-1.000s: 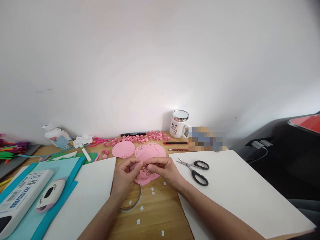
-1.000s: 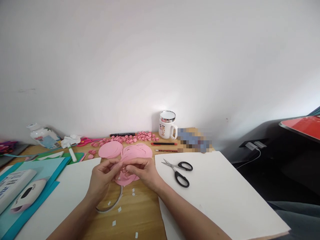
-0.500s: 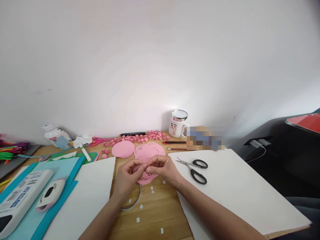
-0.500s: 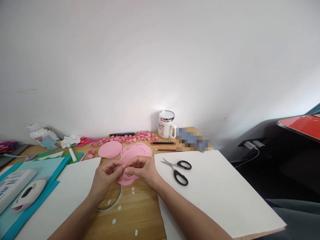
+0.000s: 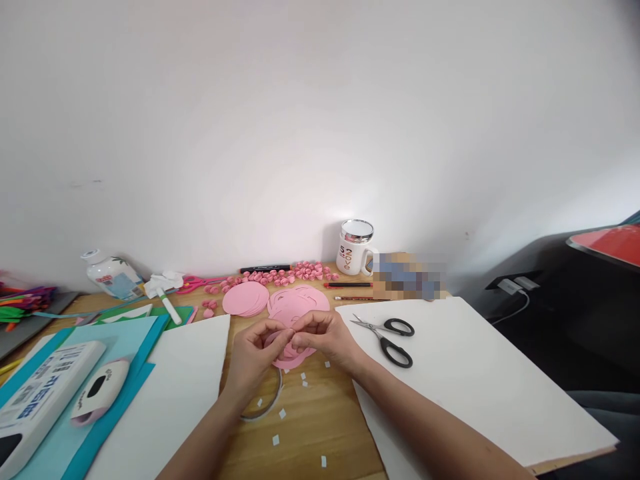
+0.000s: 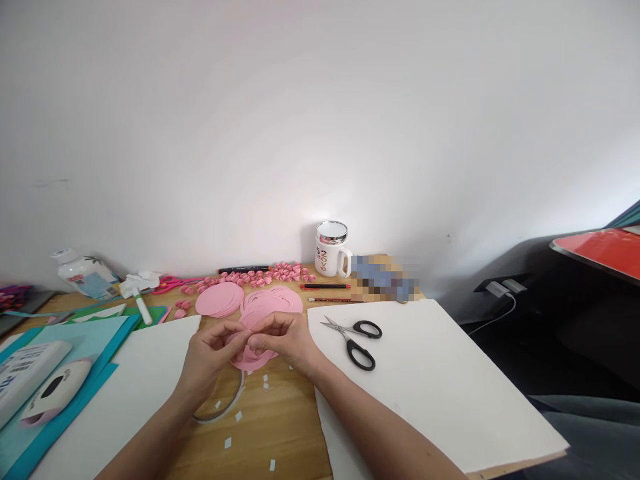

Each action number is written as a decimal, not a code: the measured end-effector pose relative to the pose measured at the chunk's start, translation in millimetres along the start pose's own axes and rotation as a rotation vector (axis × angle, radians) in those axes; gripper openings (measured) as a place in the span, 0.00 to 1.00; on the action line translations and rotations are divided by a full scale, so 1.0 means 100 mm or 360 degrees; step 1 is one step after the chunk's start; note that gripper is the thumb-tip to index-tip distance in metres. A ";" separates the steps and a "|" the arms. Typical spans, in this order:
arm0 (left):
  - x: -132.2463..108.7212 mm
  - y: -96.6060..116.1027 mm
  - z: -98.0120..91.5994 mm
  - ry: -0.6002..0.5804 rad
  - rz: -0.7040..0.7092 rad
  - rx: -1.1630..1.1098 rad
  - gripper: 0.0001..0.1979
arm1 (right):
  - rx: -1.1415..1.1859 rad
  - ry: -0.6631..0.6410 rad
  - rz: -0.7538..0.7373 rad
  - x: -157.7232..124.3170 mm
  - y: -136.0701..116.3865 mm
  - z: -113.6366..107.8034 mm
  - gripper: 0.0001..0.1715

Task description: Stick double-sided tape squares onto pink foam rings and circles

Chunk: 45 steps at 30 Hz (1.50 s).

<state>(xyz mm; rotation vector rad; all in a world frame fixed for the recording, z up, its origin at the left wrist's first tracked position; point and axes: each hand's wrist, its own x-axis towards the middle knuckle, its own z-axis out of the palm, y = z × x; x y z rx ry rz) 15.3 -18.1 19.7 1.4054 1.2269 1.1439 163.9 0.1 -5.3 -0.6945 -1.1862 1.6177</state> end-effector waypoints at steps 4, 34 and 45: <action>0.02 -0.02 0.00 0.0007 -0.0030 0.0001 0.08 | 0.0014 -0.0021 0.0009 0.00 0.01 -0.02 0.09; 0.03 0.00 -0.01 -0.0029 -0.0084 -0.0046 0.09 | -0.0134 0.0036 -0.0015 0.02 -0.04 -0.04 0.14; 0.05 0.00 -0.02 -0.0029 -0.0101 -0.0078 0.10 | -0.0110 0.0064 -0.0022 0.03 -0.01 -0.06 0.14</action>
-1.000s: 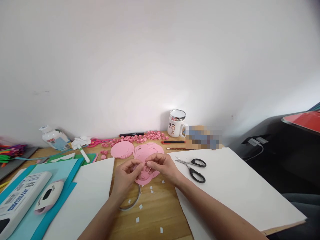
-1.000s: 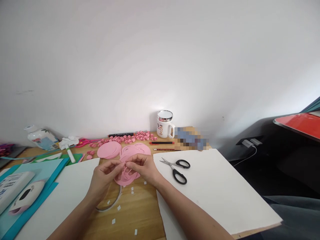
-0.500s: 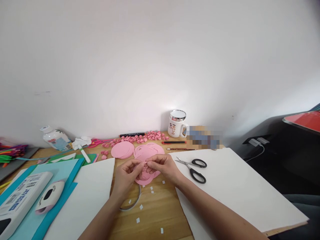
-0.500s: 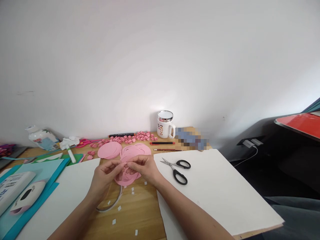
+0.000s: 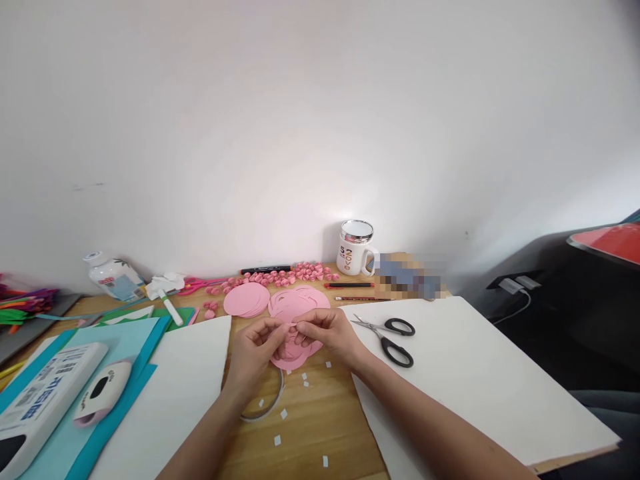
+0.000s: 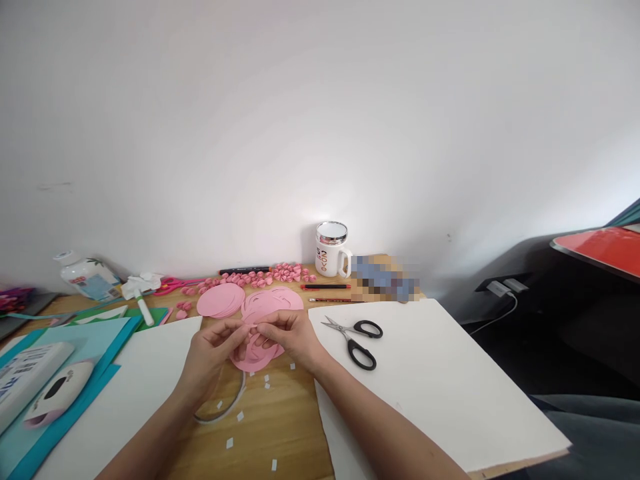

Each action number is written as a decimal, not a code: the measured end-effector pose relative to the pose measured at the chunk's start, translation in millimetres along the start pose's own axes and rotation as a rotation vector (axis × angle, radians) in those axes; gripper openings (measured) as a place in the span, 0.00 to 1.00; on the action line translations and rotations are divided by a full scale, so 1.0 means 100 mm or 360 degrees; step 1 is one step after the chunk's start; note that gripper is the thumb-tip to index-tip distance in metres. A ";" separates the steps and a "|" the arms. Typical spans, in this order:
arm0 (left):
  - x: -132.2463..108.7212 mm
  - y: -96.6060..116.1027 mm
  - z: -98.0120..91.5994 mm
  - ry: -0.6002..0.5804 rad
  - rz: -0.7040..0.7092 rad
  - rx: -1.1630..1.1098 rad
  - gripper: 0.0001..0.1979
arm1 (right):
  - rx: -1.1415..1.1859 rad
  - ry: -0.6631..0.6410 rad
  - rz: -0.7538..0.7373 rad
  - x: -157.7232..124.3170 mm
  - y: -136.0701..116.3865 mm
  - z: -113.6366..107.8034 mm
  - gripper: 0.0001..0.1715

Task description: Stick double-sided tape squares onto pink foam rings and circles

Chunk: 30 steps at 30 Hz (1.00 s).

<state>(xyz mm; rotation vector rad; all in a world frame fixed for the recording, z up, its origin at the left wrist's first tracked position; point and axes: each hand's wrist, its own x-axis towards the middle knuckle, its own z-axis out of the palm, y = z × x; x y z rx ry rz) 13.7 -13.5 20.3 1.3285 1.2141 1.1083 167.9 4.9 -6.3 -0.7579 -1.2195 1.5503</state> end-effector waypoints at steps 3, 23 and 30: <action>0.00 0.00 0.00 -0.0011 0.0000 0.0007 0.09 | 0.0025 0.0016 0.0013 0.01 0.02 0.00 0.14; 0.00 0.03 0.01 0.0007 -0.0061 -0.0007 0.10 | 0.0149 0.0149 0.0023 0.01 -0.01 0.01 0.16; -0.01 0.01 0.01 -0.0088 -0.0060 0.0003 0.11 | 0.0070 0.0247 0.0041 0.00 -0.03 0.01 0.21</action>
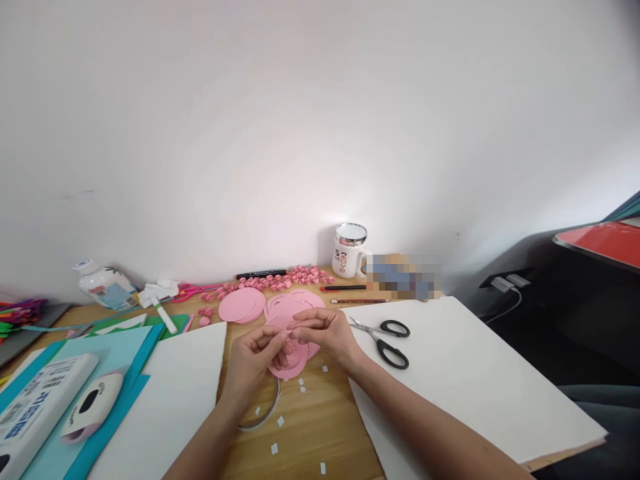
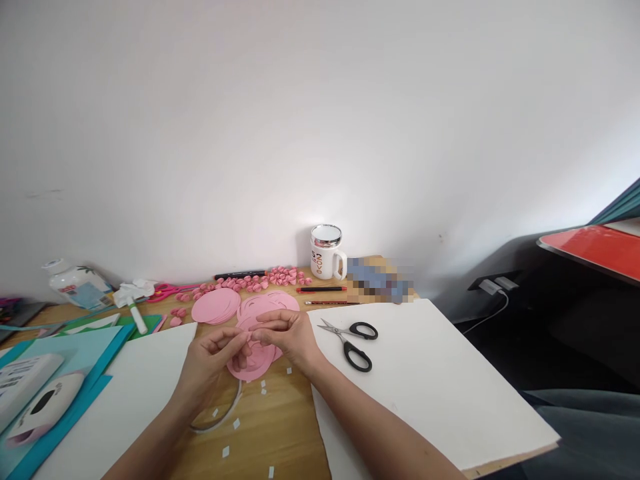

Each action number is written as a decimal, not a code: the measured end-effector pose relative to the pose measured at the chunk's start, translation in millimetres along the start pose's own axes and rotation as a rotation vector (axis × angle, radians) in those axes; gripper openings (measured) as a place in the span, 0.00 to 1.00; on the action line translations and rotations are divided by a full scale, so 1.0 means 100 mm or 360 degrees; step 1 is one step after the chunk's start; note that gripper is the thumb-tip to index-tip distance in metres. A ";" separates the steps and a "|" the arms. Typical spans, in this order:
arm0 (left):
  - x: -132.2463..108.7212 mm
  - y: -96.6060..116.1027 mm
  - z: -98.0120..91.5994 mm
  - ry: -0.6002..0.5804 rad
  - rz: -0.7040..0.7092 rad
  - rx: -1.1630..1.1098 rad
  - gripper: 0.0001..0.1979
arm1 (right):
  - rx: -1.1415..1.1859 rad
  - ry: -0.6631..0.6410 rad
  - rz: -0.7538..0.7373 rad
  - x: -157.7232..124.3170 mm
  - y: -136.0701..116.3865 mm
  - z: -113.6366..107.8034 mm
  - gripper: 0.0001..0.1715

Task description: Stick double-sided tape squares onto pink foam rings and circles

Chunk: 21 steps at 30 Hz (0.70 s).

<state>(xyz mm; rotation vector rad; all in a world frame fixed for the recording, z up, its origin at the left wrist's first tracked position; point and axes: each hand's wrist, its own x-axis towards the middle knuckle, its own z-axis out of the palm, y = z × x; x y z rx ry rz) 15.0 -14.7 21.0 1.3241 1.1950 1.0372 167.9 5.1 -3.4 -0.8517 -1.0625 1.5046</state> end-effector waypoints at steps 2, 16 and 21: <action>0.00 0.00 0.01 -0.0024 -0.0006 0.0001 0.10 | -0.0005 0.0002 -0.0007 0.00 0.01 0.00 0.21; -0.01 0.01 0.02 -0.0035 -0.0010 -0.0005 0.10 | 0.0080 -0.0037 -0.0017 0.01 0.06 0.00 0.18; -0.01 0.00 0.02 0.0009 -0.0008 -0.0034 0.10 | 0.0101 -0.0070 -0.0006 0.00 0.02 -0.01 0.19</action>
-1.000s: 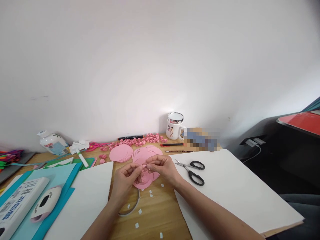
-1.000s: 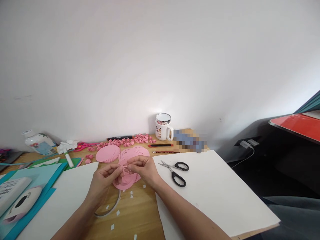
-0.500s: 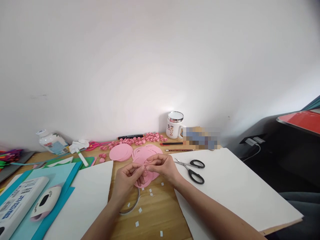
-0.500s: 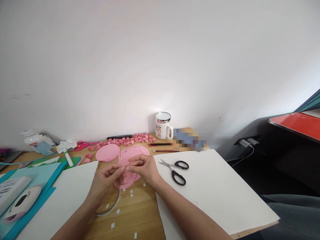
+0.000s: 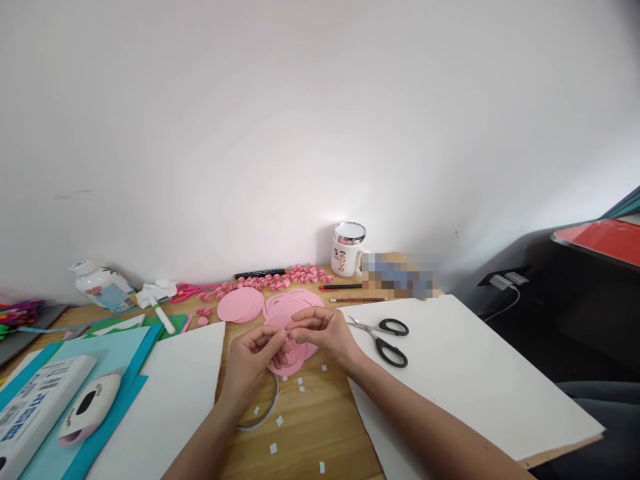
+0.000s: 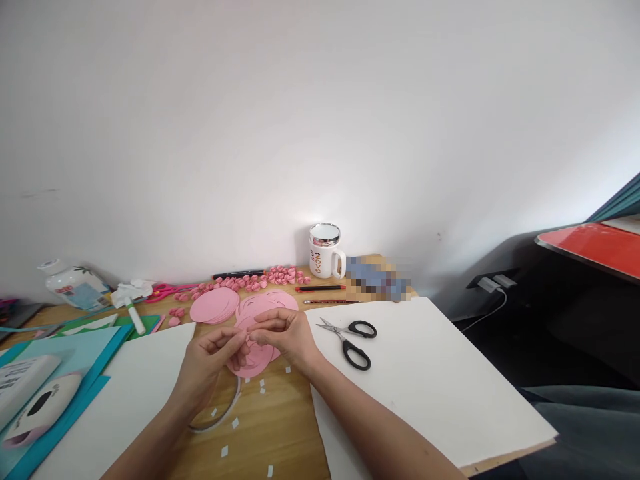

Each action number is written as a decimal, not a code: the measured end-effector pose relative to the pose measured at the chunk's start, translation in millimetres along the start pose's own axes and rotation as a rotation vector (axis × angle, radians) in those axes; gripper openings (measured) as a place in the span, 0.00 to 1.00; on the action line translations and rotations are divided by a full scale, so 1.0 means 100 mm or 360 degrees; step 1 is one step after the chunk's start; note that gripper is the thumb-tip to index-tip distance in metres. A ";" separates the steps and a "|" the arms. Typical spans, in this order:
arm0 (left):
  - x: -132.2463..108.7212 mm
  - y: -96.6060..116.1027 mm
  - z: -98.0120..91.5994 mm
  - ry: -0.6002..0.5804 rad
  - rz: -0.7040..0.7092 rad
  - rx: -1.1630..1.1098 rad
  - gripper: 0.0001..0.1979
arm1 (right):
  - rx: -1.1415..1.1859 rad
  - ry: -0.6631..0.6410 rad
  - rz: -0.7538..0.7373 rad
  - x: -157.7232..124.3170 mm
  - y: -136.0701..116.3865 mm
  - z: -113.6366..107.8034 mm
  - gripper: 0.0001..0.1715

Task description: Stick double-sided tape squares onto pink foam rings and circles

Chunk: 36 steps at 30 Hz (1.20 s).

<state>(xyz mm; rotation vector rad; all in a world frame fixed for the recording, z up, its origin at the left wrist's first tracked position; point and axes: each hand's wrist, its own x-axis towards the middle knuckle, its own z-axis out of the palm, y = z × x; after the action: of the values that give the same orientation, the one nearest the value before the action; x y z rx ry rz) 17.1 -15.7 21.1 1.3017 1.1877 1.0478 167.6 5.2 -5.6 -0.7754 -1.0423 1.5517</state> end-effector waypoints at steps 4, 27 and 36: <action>0.00 -0.01 0.00 0.0025 0.0006 -0.0026 0.10 | -0.0021 -0.0039 -0.0008 0.00 -0.01 0.00 0.19; -0.01 -0.01 -0.01 -0.0003 0.0033 0.0049 0.09 | -0.0047 0.0026 -0.0062 0.02 0.04 0.00 0.23; 0.00 0.00 -0.01 -0.0009 0.0029 0.0130 0.11 | -0.0116 -0.0029 -0.0069 0.01 0.03 0.01 0.19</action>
<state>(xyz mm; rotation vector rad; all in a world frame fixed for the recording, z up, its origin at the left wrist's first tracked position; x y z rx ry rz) 16.4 -16.0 21.4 1.3804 1.2275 1.0168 165.5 6.1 -8.4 -0.7847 -1.1270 1.4937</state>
